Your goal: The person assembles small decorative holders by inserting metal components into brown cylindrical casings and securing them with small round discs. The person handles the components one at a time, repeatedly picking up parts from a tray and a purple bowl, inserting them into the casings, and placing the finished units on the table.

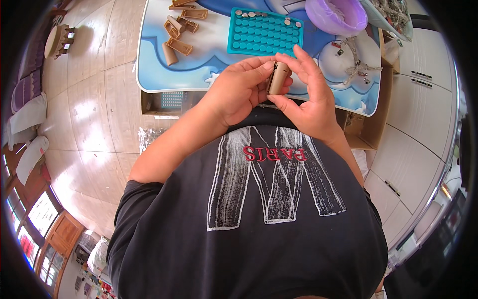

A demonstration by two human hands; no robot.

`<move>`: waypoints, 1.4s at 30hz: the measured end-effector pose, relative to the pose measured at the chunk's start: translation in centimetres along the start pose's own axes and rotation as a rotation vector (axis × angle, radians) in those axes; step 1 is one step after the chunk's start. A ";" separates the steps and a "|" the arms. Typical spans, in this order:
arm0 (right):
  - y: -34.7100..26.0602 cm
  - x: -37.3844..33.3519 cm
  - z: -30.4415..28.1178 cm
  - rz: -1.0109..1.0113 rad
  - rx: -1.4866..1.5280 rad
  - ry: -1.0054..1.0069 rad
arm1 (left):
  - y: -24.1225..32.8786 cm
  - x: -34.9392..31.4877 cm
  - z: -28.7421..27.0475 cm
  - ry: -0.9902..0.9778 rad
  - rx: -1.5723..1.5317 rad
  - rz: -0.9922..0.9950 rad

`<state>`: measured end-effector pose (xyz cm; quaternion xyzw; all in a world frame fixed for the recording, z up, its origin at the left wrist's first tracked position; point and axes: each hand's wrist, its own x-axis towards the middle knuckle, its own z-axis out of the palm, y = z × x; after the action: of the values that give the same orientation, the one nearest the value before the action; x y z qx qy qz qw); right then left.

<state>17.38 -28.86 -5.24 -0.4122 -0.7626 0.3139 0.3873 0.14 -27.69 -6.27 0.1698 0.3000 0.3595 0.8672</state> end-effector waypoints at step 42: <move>0.1 -0.3 -0.9 0.388 0.776 0.177 | 0.4 -1.6 2.1 0.137 0.778 0.295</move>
<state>18.28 -28.93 -4.99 -0.3972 -0.4607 0.6074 0.5109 0.42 -28.76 -3.83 0.5015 0.4430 0.3503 0.6554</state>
